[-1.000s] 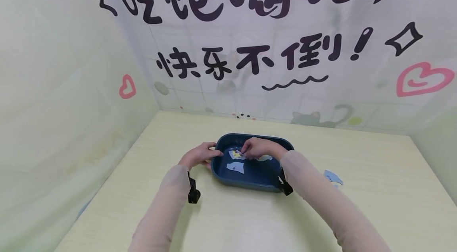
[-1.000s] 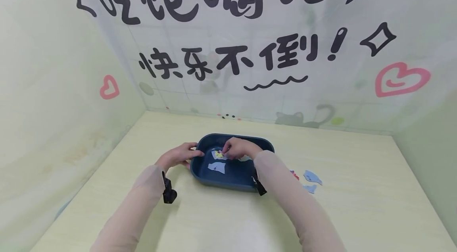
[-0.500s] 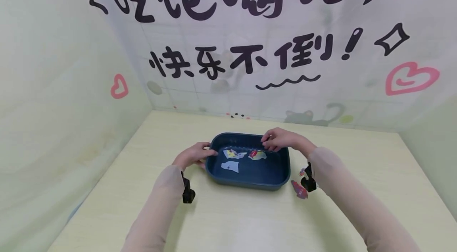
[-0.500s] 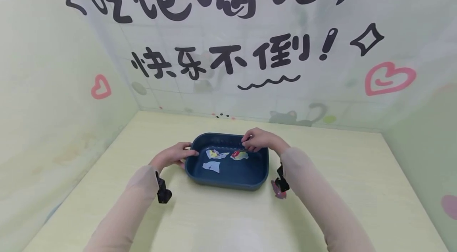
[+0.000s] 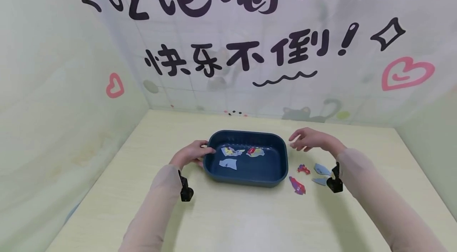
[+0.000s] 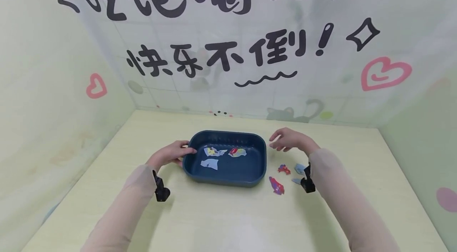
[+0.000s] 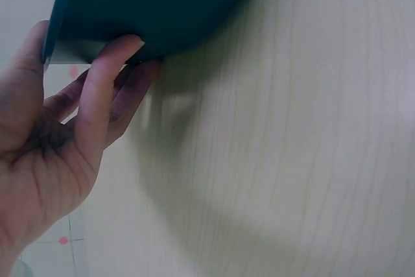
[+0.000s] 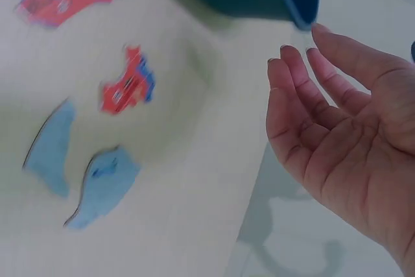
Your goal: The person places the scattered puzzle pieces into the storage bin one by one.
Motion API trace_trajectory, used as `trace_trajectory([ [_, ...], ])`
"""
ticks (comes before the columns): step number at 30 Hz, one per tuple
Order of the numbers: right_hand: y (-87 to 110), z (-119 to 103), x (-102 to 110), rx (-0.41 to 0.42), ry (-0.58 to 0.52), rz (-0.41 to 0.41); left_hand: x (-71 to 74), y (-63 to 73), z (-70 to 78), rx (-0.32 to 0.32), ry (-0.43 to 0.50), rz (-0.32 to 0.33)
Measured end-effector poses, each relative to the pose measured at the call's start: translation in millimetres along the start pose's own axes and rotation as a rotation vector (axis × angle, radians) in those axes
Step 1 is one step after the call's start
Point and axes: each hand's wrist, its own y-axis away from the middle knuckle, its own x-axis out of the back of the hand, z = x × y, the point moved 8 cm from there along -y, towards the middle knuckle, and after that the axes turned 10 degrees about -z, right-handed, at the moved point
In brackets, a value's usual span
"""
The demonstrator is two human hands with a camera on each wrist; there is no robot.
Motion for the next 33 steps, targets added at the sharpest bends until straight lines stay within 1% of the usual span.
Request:
trace_trajectory([
  [5,10.2,24,4,-0.05,-0.006,0.013,1.2,-0.5,0.5,-0.005,0.015,0.006],
  [11,20.8,53,0,-0.109,-0.012,0.003,-3.5,-2.3,-2.0,-0.012,0.032,-0.002],
  [13,24.5,63,-1,-0.131,-0.011,0.007,-4.2,-2.8,-3.7,-0.005,0.033,0.001],
  [19,34.9,83,-4,-0.168,0.022,0.039,-2.6,-2.7,-4.2,0.008,0.021,0.017],
  [23,38.2,91,-6,-0.179,0.053,0.075,-1.3,-2.8,-1.6,0.012,0.005,0.018],
  [28,39.6,94,-8,-0.187,0.113,0.118,-0.7,-4.2,-0.5,0.011,-0.001,0.009],
  [33,39.6,95,-10,-0.19,0.116,0.134,-1.0,-5.5,1.0,0.014,-0.011,0.007],
])
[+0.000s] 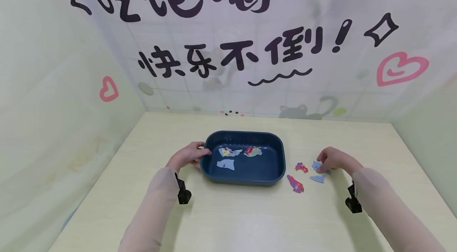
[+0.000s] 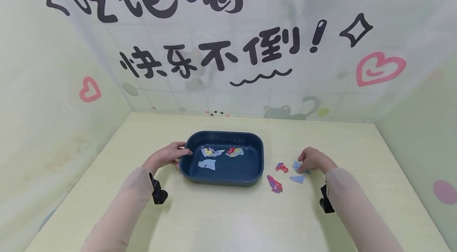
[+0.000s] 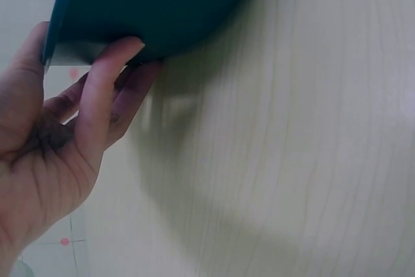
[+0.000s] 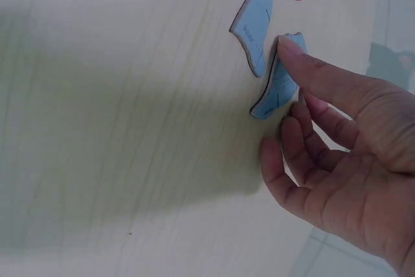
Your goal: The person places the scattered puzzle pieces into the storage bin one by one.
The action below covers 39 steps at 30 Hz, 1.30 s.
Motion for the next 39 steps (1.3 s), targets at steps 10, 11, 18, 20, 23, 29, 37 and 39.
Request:
trace_trajectory([
  [10,1.7,-8.2,3.4,0.002,0.041,0.0,2.9,0.2,3.7,0.006,-0.021,0.002],
  [11,1.2,-8.5,3.3,0.005,0.043,-0.001,3.2,0.3,3.8,0.007,-0.024,0.001],
  [18,-0.3,-9.7,3.6,0.026,0.039,0.001,3.5,0.9,3.4,-0.004,-0.003,-0.006],
  [20,-0.6,-9.3,3.6,0.025,0.031,-0.004,3.3,0.8,2.2,-0.005,0.006,-0.008],
  [23,-2.0,-9.0,3.2,0.031,0.023,-0.012,3.5,0.5,0.5,-0.003,0.014,-0.001],
  [29,-4.0,-10.6,-0.6,0.078,0.008,-0.047,3.9,1.4,-1.4,-0.001,0.007,0.012],
  [37,-0.5,-7.8,-3.0,0.083,-0.063,-0.095,0.6,2.9,-0.4,-0.001,-0.006,0.015],
  [39,1.0,-8.2,-2.3,0.089,-0.066,-0.11,0.2,3.3,-0.2,0.003,0.0,0.017],
])
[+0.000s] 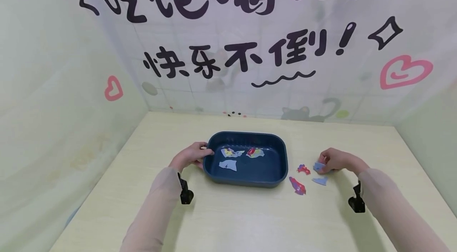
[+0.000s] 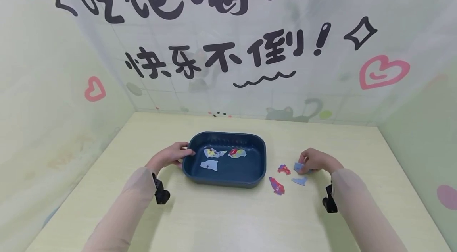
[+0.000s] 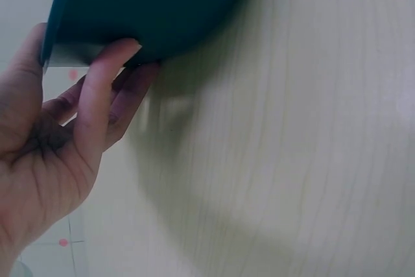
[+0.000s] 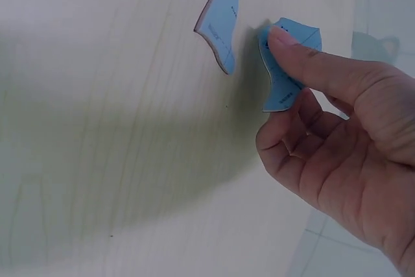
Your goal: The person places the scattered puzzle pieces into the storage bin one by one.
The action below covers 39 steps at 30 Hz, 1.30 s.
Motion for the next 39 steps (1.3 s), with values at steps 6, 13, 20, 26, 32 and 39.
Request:
trace_trajectory([
  [6,4.2,-11,5,0.062,-0.031,-0.069,0.6,1.4,0.9,-0.009,0.001,0.006],
  [13,5.9,-37,10,0.103,-0.017,-0.147,0.9,0.4,-4.3,-0.018,0.01,0.004],
  [20,5.8,-64,11,0.116,0.051,-0.209,0.5,1.7,-6.4,-0.009,0.014,0.013],
  [26,1.2,-83,14,0.137,0.094,-0.224,1.0,1.3,-6.3,-0.013,0.015,0.016],
  [32,-7.0,-109,13,0.188,0.126,-0.22,1.6,0.6,-5.9,-0.011,0.014,0.025],
  [39,-26.0,-135,4,0.185,0.144,-0.162,0.2,-0.5,-4.3,-0.003,0.017,0.029],
])
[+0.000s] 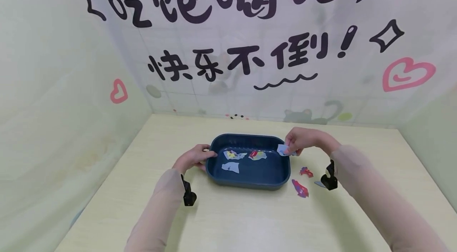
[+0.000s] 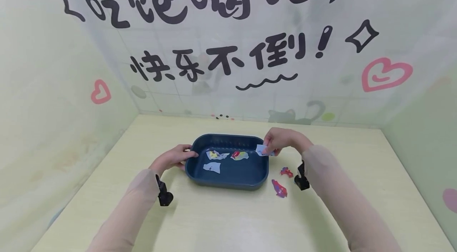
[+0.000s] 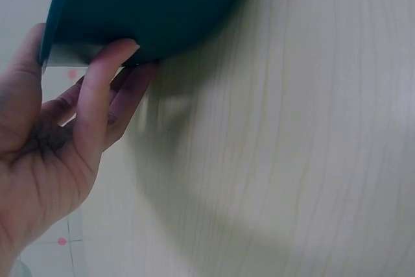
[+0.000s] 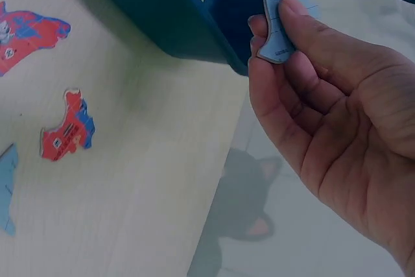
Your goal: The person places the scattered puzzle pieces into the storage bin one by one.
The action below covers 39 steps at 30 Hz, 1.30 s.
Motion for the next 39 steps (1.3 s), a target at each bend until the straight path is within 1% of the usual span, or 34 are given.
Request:
trace_trajectory([
  [3,-13.2,-4,-3,-0.021,0.003,0.019,-0.8,-0.2,0.5,0.0,0.006,0.0],
  [7,-28.8,-8,-9,-0.036,0.015,0.009,-1.9,-0.3,-0.8,0.003,0.011,-0.006],
  [9,-35.4,-11,-11,-0.036,0.036,0.01,-2.1,-0.2,-1.6,0.001,0.006,-0.005],
  [11,-41.6,-14,-13,-0.049,0.064,0.015,-2.2,-0.3,-2.8,0.01,0.021,0.002],
  [14,-50.4,-16,-15,-0.084,0.111,0.022,-2.7,-0.9,-2.4,0.004,0.02,0.003],
  [17,-58.8,-17,-20,-0.112,0.127,0.021,-2.9,-0.8,-1.9,0.005,0.021,0.004],
  [22,-71.2,-23,-29,-0.124,0.092,0.017,-2.2,0.7,-1.7,-0.004,0.013,0.001],
  [25,-76.9,-27,-37,-0.129,0.083,-0.014,-1.9,1.8,-1.9,-0.007,0.012,-0.002],
  [28,-81.3,-30,-43,-0.141,0.072,-0.029,-1.2,2.4,-2.1,-0.001,0.017,0.003],
  [34,-91.6,-32,-48,-0.143,0.049,-0.012,0.8,4.0,-1.4,0.005,0.019,0.025],
  [39,-99.1,-31,-52,-0.154,0.056,-0.012,0.4,5.9,0.8,0.008,0.014,0.026],
])
